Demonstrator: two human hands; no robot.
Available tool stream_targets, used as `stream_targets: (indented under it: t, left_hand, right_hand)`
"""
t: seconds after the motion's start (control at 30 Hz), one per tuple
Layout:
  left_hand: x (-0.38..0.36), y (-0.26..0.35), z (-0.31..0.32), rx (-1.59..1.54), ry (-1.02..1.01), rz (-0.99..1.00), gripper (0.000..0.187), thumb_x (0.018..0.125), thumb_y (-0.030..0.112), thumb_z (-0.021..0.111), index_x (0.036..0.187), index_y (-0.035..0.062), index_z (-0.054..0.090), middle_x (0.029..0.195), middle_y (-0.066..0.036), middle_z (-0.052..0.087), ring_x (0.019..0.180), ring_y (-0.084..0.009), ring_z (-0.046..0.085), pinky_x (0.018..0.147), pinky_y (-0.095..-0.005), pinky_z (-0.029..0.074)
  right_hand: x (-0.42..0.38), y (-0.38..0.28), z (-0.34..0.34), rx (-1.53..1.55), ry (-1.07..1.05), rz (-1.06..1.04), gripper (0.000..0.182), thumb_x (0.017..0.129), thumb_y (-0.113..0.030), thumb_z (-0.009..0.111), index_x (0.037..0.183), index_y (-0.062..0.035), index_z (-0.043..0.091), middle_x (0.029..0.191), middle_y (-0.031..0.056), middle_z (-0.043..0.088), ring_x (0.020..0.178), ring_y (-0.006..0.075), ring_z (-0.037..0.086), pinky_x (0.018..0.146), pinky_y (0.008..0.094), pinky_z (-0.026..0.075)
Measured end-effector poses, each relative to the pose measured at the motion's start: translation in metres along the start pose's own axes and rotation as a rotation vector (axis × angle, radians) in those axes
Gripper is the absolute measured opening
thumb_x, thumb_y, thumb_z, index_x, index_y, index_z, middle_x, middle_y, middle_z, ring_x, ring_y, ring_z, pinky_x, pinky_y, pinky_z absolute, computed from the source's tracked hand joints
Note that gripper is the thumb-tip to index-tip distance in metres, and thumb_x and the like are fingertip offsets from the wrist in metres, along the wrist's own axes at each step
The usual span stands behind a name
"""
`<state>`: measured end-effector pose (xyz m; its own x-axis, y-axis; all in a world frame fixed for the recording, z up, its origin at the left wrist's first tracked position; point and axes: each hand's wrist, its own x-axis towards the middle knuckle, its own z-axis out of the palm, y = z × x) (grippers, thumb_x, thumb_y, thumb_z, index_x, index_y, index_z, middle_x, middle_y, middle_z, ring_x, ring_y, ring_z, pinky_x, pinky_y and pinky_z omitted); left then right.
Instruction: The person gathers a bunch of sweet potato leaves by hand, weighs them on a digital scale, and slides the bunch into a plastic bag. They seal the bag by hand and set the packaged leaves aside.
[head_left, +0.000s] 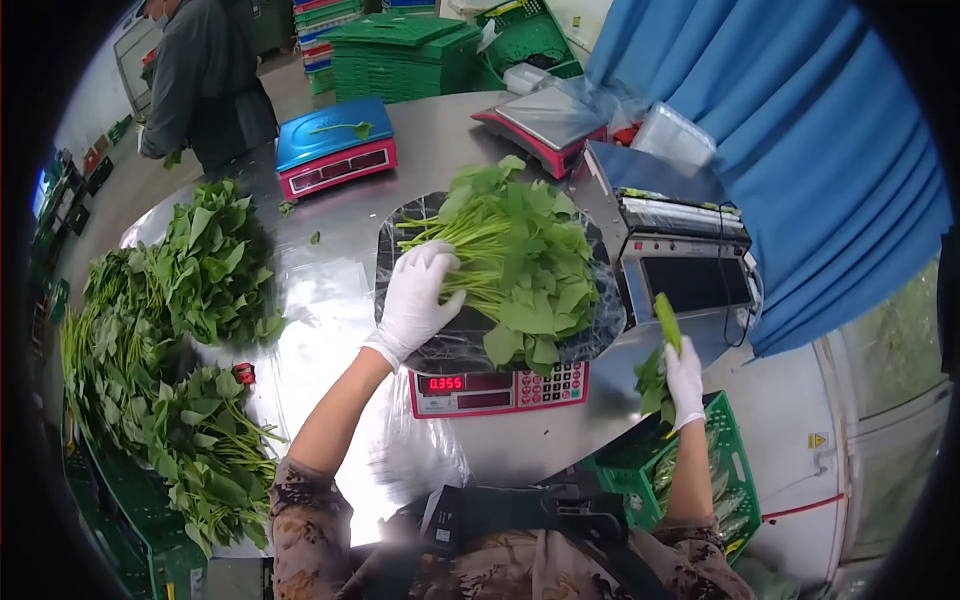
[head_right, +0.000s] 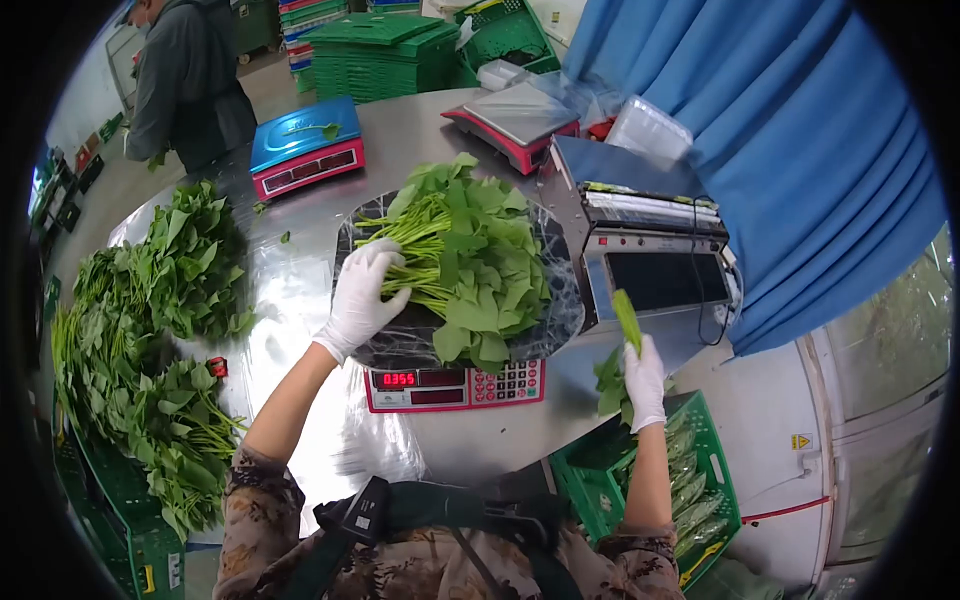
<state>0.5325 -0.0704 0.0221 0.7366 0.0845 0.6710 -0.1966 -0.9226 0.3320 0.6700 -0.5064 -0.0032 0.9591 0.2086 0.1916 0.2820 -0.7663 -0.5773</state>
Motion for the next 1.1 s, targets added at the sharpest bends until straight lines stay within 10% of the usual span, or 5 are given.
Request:
stream_targets:
  t: [0.53, 0.8, 0.97, 1.1]
  left_hand:
    - [-0.044, 0.0, -0.063, -0.137, 0.179, -0.413, 0.024, 0.08, 0.012, 0.069, 0.099, 0.005, 0.056, 0.103, -0.014, 0.061, 0.098, -0.0334, 0.059, 0.085, -0.0398, 0.047]
    - [-0.073, 0.004, -0.072, -0.13, 0.081, -0.421, 0.022, 0.081, 0.012, 0.068, 0.101, 0.0081, 0.059, 0.099, -0.012, 0.063, 0.092, -0.0325, 0.061, 0.077, -0.0404, 0.049]
    - [-0.058, 0.006, -0.046, -0.132, 0.051, -0.32, 0.023, 0.08, 0.011, 0.068, 0.102, 0.0076, 0.061, 0.105, -0.01, 0.062, 0.1, -0.03, 0.06, 0.085, -0.0383, 0.049]
    - [-0.038, -0.007, -0.02, -0.119, -0.009, -0.347, 0.025, 0.083, 0.015, 0.067, 0.106, 0.0076, 0.063, 0.108, -0.011, 0.062, 0.104, -0.0301, 0.059, 0.089, -0.039, 0.048]
  right_hand:
    - [0.006, 0.011, 0.073, -0.454, -0.337, -0.087, 0.056, 0.086, -0.032, 0.064, 0.13, 0.0002, 0.05, 0.129, 0.0236, 0.054, 0.122, 0.0396, 0.049, 0.098, 0.0433, 0.044]
    - [0.017, -0.087, 0.0, -0.244, -0.224, -0.182, 0.024, 0.09, -0.024, 0.061, 0.103, -0.0053, 0.068, 0.1, 0.0151, 0.068, 0.095, 0.033, 0.065, 0.082, 0.0385, 0.05]
    - [0.009, -0.181, 0.0, 0.291, -0.155, -0.496, 0.01, 0.088, -0.002, 0.061, 0.096, 0.0004, 0.066, 0.089, 0.008, 0.065, 0.081, 0.0144, 0.06, 0.073, 0.0251, 0.046]
    - [0.011, -0.267, 0.031, 0.225, -0.168, -0.959, 0.016, 0.081, -0.009, 0.067, 0.097, -0.0056, 0.067, 0.096, 0.0112, 0.068, 0.089, 0.0301, 0.065, 0.08, 0.0383, 0.05]
